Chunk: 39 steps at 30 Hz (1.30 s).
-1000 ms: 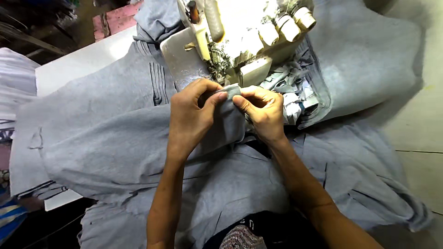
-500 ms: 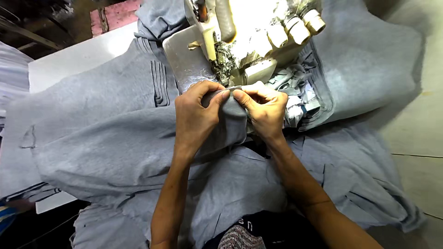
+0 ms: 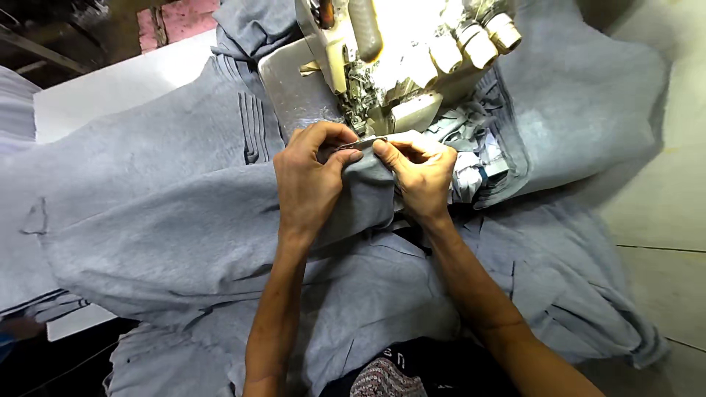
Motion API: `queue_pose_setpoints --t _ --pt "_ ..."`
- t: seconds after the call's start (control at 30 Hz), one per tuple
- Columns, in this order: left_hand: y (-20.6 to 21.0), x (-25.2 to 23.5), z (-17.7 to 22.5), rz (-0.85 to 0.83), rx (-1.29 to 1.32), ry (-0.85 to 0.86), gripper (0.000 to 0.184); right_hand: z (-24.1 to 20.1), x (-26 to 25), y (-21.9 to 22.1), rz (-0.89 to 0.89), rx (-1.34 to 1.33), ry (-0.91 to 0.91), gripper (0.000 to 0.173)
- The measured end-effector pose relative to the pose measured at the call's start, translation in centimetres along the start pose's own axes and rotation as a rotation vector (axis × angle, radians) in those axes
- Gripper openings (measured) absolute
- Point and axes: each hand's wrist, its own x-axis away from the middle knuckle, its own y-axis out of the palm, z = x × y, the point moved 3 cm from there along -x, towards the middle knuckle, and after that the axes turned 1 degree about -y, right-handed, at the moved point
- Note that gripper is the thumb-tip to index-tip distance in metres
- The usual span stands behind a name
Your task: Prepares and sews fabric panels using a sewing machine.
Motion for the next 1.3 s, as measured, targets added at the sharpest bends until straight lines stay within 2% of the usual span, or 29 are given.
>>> queue_pose_setpoints --t 0.1,0.2,0.27,0.37,0.57,0.77,0.97,1.3 --pt "-0.2 -0.1 -0.4 -0.032 0.012 -0.03 0.033 0.2 0.0 0.0 0.005 0.015 -0.017 0.012" --pt "-0.2 -0.7 -1.0 -0.012 -0.034 -0.074 0.013 0.3 0.1 0.1 0.001 0.024 -0.017 0.01" --pt "-0.2 -0.7 -1.0 -0.013 -0.054 -0.047 0.01 0.4 0.1 0.3 0.0 0.032 0.004 0.011" --pt "-0.2 0.2 -0.8 -0.03 -0.103 0.032 0.011 0.5 0.2 0.5 -0.004 0.04 0.045 0.013" --pt "0.4 0.1 -0.5 -0.007 -0.201 0.057 0.015 0.5 -0.5 1.1 0.019 0.045 0.017 0.019" --pt "0.6 0.0 -0.7 -0.034 -0.121 0.058 0.015 0.4 0.2 0.8 -0.016 0.041 0.038 0.023" --pt "0.6 -0.2 -0.7 -0.003 -0.067 0.072 0.009 -0.5 0.3 0.7 -0.034 0.055 0.014 0.013" --pt "1.3 -0.7 -0.6 0.031 -0.126 0.018 0.015 -0.2 -0.5 1.2 0.08 0.159 -0.06 0.012"
